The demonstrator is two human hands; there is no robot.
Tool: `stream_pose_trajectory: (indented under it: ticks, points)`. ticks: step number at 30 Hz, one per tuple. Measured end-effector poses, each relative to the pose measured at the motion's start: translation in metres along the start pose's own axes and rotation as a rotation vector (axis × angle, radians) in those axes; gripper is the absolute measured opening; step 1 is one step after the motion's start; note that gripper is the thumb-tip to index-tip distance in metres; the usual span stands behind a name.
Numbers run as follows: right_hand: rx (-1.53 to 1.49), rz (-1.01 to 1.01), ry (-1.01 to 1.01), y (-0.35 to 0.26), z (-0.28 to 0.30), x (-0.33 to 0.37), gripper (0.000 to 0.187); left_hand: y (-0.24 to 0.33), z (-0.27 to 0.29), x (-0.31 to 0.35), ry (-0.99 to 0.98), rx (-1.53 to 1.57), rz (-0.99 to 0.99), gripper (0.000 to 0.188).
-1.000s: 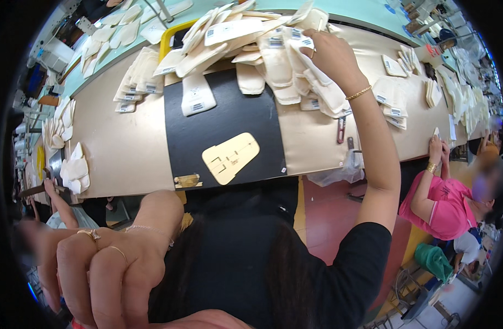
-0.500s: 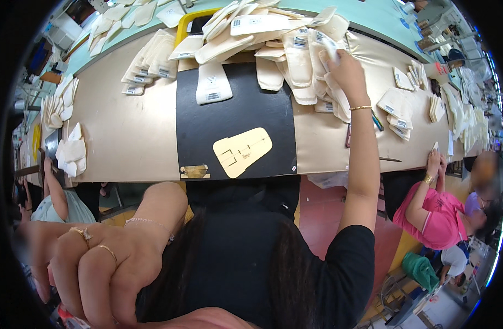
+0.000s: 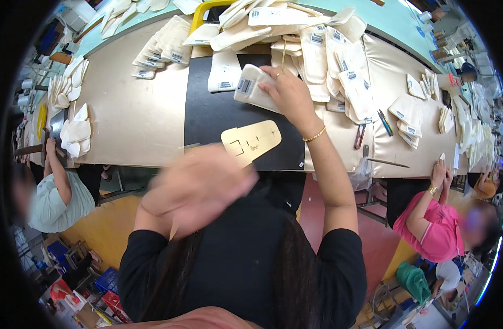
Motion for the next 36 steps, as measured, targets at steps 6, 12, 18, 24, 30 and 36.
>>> stream_pose_trajectory:
  ticks: [6,12,18,24,30,36]
  points:
    - [-0.039,-0.031,-0.041,0.014,-0.008,0.005,0.028,-0.143,-0.037,0.059,-0.277,-1.131,0.296,0.057]
    - [-0.086,-0.033,-0.199,0.008,-0.043,0.015,0.029,-0.159,-0.039,0.110,-0.456,-1.102,0.294,0.061]
    - [-0.036,0.091,-0.232,-0.012,-0.061,0.027,0.043,-0.108,-0.035,0.092,-0.534,-0.937,0.117,0.064]
    - [-0.306,-0.096,0.258,0.020,0.016,0.060,0.066,-0.102,0.066,0.058,-0.133,-0.969,0.301,0.061]
    - [-0.458,-0.277,0.369,0.050,0.013,0.110,0.055,-0.142,0.012,0.030,-0.419,-1.066,0.074,0.064]
    - [-0.388,-0.206,0.455,0.036,0.010,0.139,0.059,-0.176,-0.013,0.021,-0.522,-1.056,0.083,0.057]
Point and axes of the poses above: each hand's wrist, its own x-axis away from the middle knuckle, its own z-axis out of the back of the hand, y = z × x, the point moved 9 cm from there along -x, towards the middle knuckle, and after that the axes turned 11 degrees about -x, right-handed, at the moved point
